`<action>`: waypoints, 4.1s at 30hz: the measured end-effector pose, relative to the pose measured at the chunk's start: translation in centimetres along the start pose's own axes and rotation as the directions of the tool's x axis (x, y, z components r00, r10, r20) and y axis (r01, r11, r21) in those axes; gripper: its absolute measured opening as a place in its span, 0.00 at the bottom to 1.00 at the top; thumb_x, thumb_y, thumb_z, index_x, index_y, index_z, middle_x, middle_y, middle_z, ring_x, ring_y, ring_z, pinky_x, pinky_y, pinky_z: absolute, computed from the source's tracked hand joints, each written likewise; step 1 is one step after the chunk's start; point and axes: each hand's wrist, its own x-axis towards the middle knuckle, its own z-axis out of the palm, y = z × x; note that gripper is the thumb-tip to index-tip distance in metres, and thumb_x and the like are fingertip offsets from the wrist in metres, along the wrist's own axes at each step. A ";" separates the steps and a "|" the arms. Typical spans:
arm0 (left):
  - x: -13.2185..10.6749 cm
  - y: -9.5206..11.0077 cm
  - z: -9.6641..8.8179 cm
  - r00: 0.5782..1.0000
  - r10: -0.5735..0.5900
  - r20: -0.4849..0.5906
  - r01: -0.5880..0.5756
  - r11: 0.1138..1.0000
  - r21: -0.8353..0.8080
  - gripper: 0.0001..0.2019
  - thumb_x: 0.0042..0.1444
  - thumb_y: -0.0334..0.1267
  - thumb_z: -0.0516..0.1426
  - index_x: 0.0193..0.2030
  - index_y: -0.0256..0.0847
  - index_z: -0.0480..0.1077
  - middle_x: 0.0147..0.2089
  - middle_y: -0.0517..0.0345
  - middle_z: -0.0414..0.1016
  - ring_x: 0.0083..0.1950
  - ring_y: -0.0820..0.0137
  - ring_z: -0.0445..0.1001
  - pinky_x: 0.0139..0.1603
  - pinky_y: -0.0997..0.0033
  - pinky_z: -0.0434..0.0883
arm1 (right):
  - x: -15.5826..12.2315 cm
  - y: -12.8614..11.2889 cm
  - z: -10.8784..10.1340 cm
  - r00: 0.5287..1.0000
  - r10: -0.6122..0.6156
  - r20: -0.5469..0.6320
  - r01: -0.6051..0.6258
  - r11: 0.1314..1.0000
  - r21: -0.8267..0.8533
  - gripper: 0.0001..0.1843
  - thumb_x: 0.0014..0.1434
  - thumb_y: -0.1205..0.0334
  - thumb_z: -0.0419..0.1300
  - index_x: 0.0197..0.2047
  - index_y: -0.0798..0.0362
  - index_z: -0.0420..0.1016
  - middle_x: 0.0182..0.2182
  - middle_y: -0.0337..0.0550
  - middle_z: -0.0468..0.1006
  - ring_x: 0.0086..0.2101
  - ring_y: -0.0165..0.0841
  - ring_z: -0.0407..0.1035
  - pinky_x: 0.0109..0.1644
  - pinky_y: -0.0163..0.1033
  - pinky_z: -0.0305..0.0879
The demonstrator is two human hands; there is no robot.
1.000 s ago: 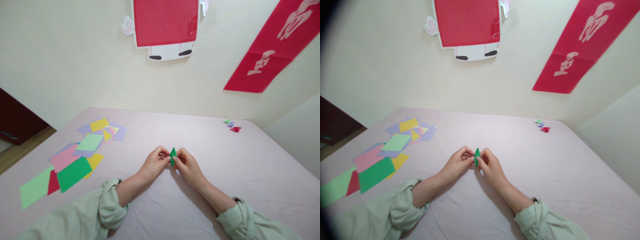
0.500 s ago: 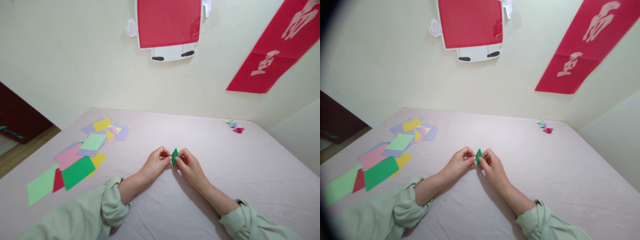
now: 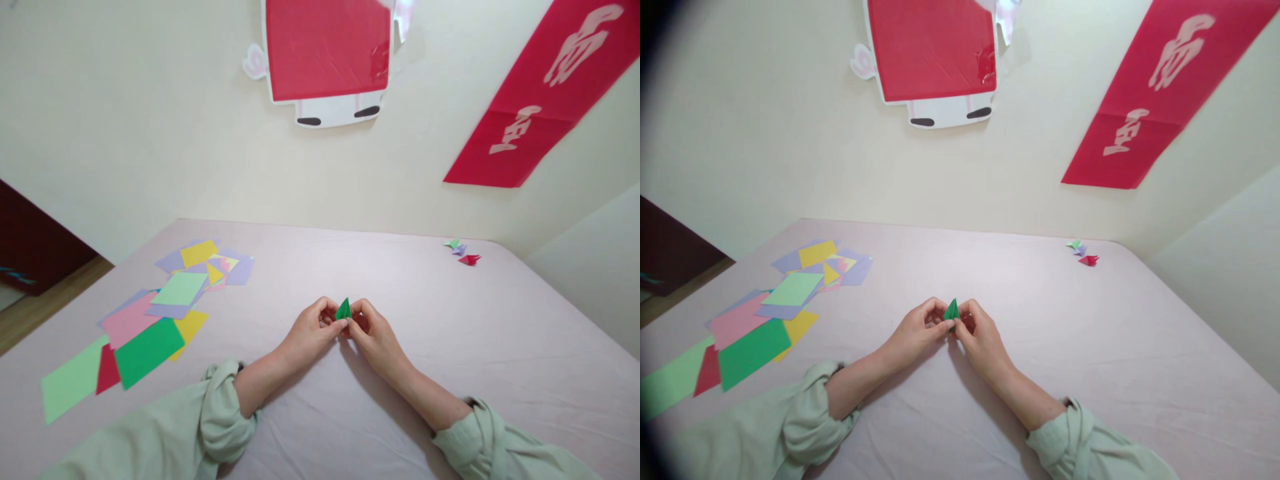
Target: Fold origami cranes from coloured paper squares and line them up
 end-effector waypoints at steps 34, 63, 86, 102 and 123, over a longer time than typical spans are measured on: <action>1.6 -0.9 -0.7 0.995 0.069 -0.070 -0.047 0.958 0.281 0.12 0.56 0.42 0.55 0.25 0.39 0.65 0.24 0.62 0.67 0.27 0.72 0.64 0.29 0.74 0.58 | 2.0 -0.6 -1.1 0.995 0.097 0.013 -0.090 0.957 -0.276 0.12 0.61 0.58 0.52 0.27 0.51 0.64 0.19 0.33 0.67 0.23 0.29 0.62 0.28 0.33 0.56; -0.4 -1.0 -0.7 0.944 0.239 0.226 -0.280 0.223 0.934 0.16 0.64 0.31 0.48 0.57 0.39 0.65 0.55 0.49 0.71 0.54 0.60 0.67 0.52 0.59 0.64 | 0.6 -1.0 -0.7 0.960 -0.065 0.273 0.280 0.217 -0.935 0.15 0.66 0.69 0.52 0.53 0.51 0.70 0.46 0.49 0.76 0.40 0.38 0.68 0.40 0.40 0.64; -0.7 -0.6 -0.6 0.945 0.170 0.280 -0.303 0.131 0.944 0.19 0.62 0.30 0.50 0.60 0.39 0.63 0.57 0.50 0.70 0.54 0.60 0.66 0.53 0.58 0.65 | 1.3 -1.4 -1.4 0.955 -0.020 0.295 0.294 0.151 -0.944 0.20 0.67 0.66 0.50 0.61 0.45 0.64 0.49 0.48 0.73 0.45 0.37 0.66 0.43 0.40 0.60; -1.2 -0.2 -0.6 0.943 0.139 0.303 -0.322 0.147 0.935 0.18 0.62 0.30 0.50 0.59 0.36 0.65 0.58 0.49 0.70 0.55 0.59 0.66 0.54 0.57 0.66 | 3.2 -2.3 0.3 0.973 0.068 0.222 0.216 0.078 -0.973 0.15 0.66 0.66 0.50 0.56 0.50 0.66 0.46 0.50 0.72 0.43 0.38 0.68 0.39 0.39 0.61; -0.6 -0.7 -1.6 0.932 0.245 0.268 -0.346 0.379 0.858 0.18 0.59 0.27 0.51 0.56 0.41 0.65 0.57 0.52 0.72 0.58 0.64 0.67 0.60 0.59 0.64 | 1.1 -1.3 -1.0 0.968 -0.040 0.247 0.250 0.215 -0.944 0.20 0.66 0.68 0.51 0.59 0.46 0.69 0.51 0.47 0.73 0.45 0.37 0.66 0.46 0.40 0.61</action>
